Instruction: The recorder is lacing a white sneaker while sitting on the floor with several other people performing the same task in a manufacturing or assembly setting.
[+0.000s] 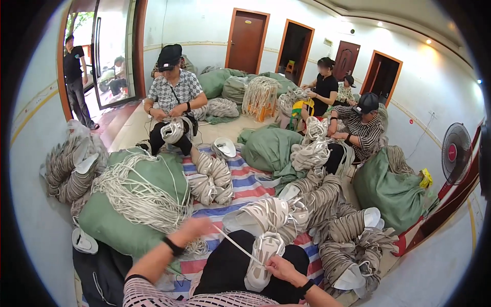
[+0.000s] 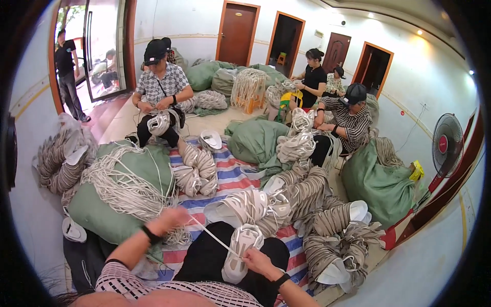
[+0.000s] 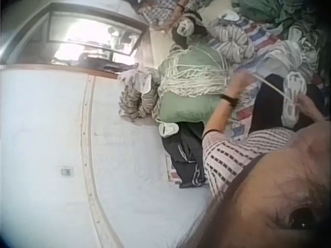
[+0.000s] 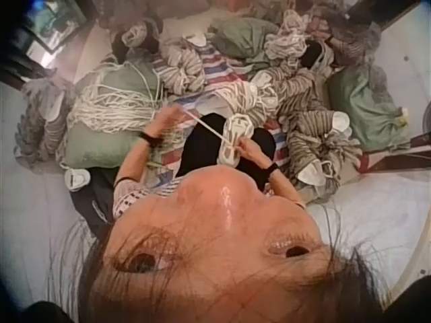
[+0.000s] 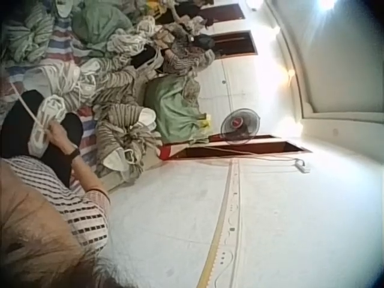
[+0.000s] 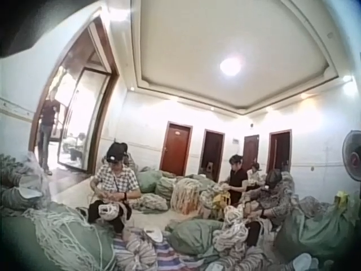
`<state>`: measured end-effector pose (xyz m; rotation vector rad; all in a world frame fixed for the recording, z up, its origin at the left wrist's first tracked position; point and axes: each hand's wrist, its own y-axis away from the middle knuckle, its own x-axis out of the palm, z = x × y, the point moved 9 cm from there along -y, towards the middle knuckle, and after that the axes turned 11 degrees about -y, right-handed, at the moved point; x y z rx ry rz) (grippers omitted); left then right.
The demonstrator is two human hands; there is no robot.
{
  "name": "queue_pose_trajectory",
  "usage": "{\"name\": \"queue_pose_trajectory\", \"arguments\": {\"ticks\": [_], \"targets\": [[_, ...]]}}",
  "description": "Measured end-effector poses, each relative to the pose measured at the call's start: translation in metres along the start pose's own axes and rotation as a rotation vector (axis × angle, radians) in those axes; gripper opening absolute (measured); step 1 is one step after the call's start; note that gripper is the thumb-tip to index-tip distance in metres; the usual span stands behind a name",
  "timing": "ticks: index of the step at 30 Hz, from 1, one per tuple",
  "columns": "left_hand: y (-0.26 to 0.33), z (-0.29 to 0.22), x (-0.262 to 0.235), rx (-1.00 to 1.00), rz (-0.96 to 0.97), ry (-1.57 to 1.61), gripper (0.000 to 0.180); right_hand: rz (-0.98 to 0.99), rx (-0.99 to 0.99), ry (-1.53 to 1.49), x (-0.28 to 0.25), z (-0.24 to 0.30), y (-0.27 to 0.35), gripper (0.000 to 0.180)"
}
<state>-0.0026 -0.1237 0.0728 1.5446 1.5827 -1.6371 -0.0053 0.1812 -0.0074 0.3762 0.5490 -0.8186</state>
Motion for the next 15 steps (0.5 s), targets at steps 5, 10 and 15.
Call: {"name": "queue_pose_trajectory", "arguments": {"ticks": [5, 10, 15], "targets": [[0.131, 0.170, -0.287, -0.655, -0.795, -0.405, 0.005, 0.130, 0.083, -0.011, 0.007, -0.018, 0.000, 0.021], [0.240, 0.237, -0.301, -0.848, -1.142, 0.022, 0.011, 0.386, 0.052, -0.490, 0.010, 0.051, -0.019, 0.018], [0.100, 0.181, -0.124, -0.681, -0.875, 1.467, 0.024, 0.491, -0.066, -0.678, -0.042, 0.186, -0.022, 0.019]]}}
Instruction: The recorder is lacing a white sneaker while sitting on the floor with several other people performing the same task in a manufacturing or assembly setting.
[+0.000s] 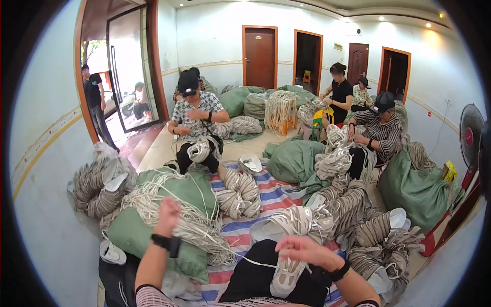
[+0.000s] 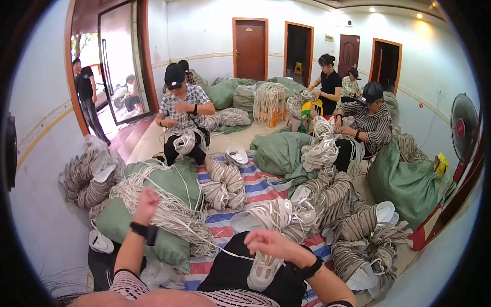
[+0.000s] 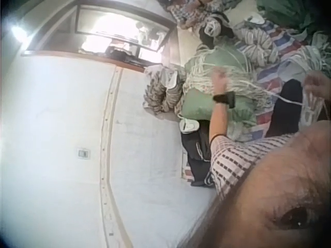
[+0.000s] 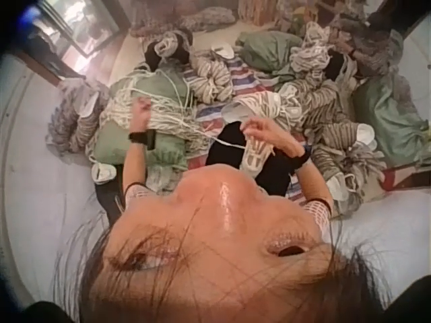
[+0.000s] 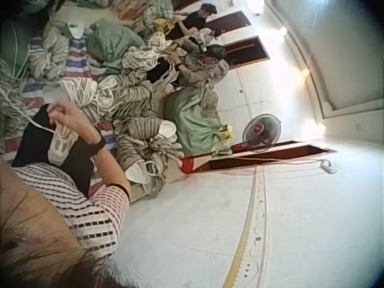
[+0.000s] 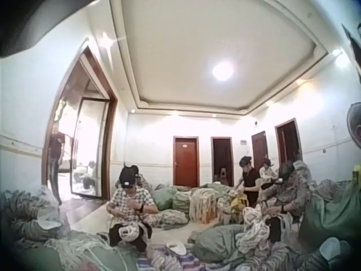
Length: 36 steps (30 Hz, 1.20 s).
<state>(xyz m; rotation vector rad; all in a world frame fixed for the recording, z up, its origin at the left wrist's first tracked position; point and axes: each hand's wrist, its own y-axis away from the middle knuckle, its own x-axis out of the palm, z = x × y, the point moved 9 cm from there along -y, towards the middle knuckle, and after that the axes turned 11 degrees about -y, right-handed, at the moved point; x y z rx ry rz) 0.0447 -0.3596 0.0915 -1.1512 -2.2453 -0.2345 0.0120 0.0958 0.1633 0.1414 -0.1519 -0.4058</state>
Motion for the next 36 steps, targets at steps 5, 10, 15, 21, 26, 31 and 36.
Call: {"name": "queue_pose_trajectory", "arguments": {"ticks": [5, 10, 15, 21, 26, 31, 36], "targets": [[0.118, 0.118, 0.242, -0.800, 0.622, -0.005, 0.011, -0.057, -0.153, 0.068, 0.006, 0.078, -0.012, 0.015], [0.153, 0.131, 0.319, -0.428, 0.636, -0.283, 0.025, -0.063, -0.179, 0.255, -0.001, 0.060, -0.022, 0.010], [0.170, 0.156, 0.328, -0.383, 0.775, -0.467, 0.022, -0.252, 0.044, 0.401, -0.032, 0.027, -0.004, 0.008], [0.064, 0.166, 0.236, 0.273, 0.389, -0.877, 0.018, -0.330, -0.043, 0.138, -0.043, 0.058, 0.035, 0.014], [0.028, 0.194, 0.129, -0.420, 0.106, -0.682, 0.017, -0.520, -0.208, -0.162, -0.086, 0.093, 0.104, 0.016], [0.049, 0.246, 0.088, -0.598, 0.004, -0.528, 0.014, -0.613, -0.433, -0.255, -0.087, 0.129, 0.145, 0.014], [0.056, 0.251, 0.083, -0.611, -0.048, -0.481, 0.012, -0.521, -0.795, -0.412, -0.076, 0.163, 0.180, 0.015]]}}
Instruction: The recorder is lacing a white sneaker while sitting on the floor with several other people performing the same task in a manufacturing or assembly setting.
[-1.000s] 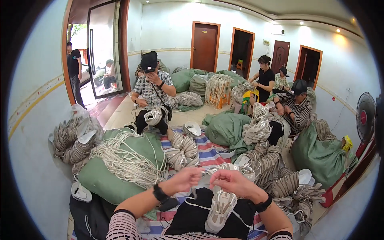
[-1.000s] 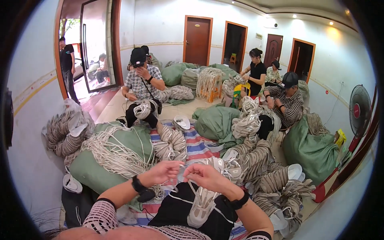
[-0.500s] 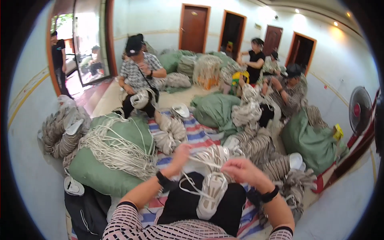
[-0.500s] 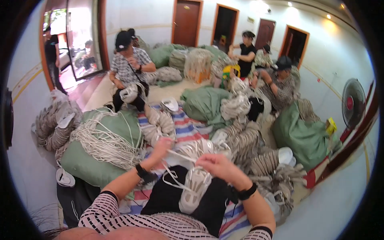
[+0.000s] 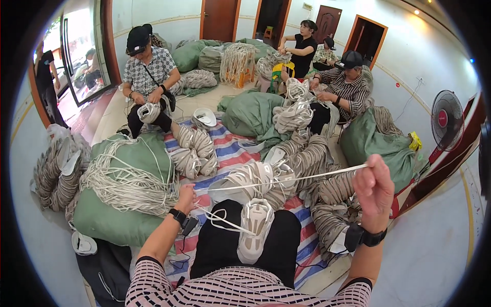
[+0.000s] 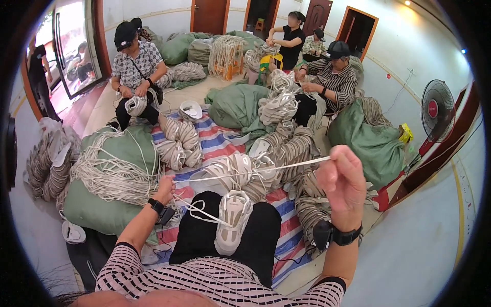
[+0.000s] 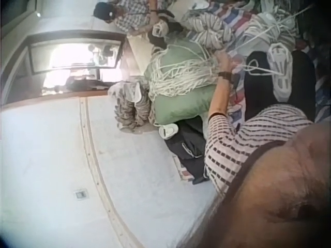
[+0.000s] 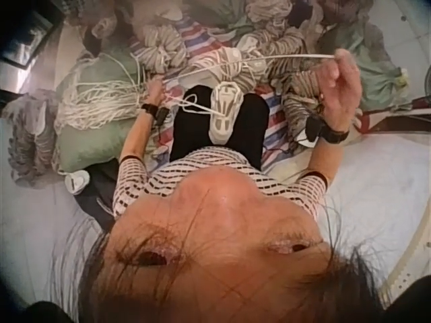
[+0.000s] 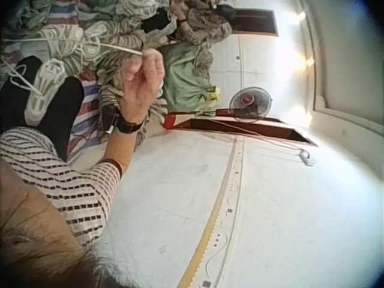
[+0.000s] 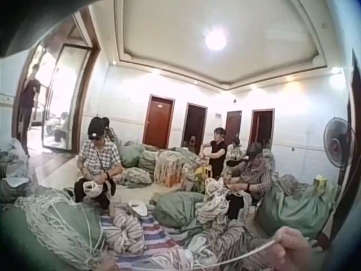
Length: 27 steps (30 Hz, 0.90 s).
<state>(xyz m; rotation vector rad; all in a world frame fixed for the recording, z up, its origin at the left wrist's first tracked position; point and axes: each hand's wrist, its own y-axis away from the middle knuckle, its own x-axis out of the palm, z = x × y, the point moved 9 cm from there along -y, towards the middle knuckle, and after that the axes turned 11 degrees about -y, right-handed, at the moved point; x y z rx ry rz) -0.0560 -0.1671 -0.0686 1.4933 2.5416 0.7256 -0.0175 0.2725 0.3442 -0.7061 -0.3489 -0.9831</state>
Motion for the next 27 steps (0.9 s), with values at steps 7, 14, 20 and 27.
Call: {"name": "queue_pose_trajectory", "arguments": {"ticks": [7, 14, 20, 27], "targets": [[-0.008, -0.007, -0.007, 0.119, 0.037, -0.159, 0.016, 0.132, -0.309, 0.092, 0.041, 0.030, 0.004, 0.031], [0.049, -0.091, 0.054, 0.516, 0.156, -0.312, 0.019, 0.199, 0.095, 0.891, 0.063, -0.016, -0.003, 0.011], [0.158, -0.153, 0.142, 0.347, 0.585, -0.027, 0.035, 0.167, 0.213, 0.761, 0.035, -0.092, -0.042, 0.014], [0.190, -0.159, 0.205, 0.301, 0.783, 0.009, 0.026, -0.085, 0.355, 0.242, -0.030, -0.163, -0.065, 0.022]]}}
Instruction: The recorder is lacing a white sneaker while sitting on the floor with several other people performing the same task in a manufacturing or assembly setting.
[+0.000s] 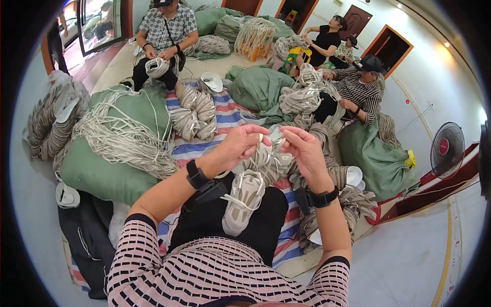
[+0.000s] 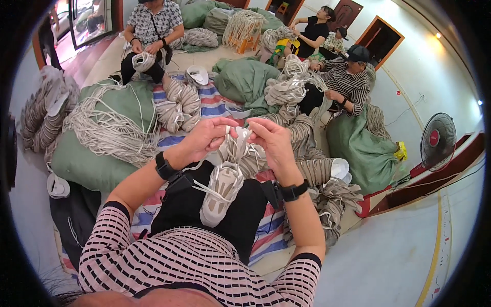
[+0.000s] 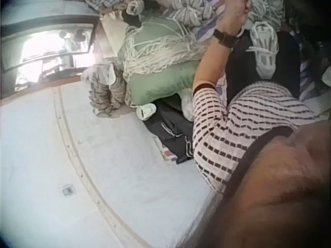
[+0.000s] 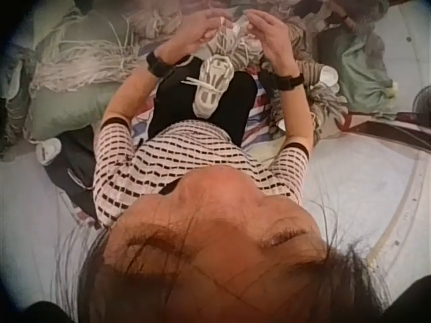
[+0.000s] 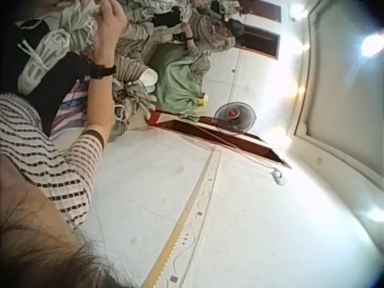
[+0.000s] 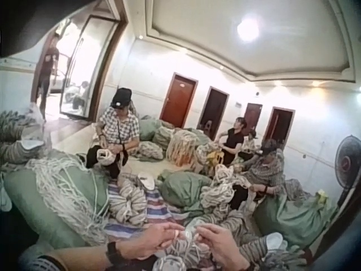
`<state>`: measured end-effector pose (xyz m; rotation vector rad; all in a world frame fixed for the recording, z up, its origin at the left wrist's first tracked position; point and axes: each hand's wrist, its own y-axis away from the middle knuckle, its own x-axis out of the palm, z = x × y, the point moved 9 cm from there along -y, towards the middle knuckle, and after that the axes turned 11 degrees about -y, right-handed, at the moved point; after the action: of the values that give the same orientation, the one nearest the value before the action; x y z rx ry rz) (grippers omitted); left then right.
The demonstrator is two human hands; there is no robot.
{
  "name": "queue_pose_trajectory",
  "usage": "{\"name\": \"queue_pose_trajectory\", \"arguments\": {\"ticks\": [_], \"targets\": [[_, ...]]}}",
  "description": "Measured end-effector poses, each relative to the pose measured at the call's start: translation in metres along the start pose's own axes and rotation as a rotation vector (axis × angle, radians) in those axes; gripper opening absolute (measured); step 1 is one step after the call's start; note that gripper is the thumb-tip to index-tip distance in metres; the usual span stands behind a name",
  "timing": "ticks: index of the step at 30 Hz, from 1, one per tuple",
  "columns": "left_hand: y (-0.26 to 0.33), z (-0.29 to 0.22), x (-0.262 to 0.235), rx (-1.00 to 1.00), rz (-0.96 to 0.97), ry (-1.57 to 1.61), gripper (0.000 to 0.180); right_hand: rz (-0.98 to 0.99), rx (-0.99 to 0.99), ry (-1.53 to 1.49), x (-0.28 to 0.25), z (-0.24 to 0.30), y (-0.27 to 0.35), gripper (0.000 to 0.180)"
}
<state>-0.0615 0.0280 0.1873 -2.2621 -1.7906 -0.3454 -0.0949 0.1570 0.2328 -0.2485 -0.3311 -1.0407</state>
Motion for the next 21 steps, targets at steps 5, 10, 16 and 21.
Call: {"name": "queue_pose_trajectory", "arguments": {"ticks": [5, 10, 16, 21], "targets": [[0.006, 0.006, 0.006, 0.038, -0.086, -0.105, 0.016, 0.002, 0.005, 0.143, 0.001, -0.012, 0.001, 0.024], [0.006, -0.002, 0.014, 0.173, -0.122, -0.377, 0.021, 0.059, -0.074, 0.253, 0.010, -0.005, 0.015, 0.027], [0.014, -0.018, 0.017, 0.455, -0.245, -0.788, 0.023, 0.066, -0.124, 0.270, 0.011, 0.002, 0.018, 0.026], [0.014, -0.013, 0.018, 0.339, -0.212, -0.743, 0.020, 0.072, -0.174, 0.393, 0.017, 0.003, 0.018, 0.018]]}}
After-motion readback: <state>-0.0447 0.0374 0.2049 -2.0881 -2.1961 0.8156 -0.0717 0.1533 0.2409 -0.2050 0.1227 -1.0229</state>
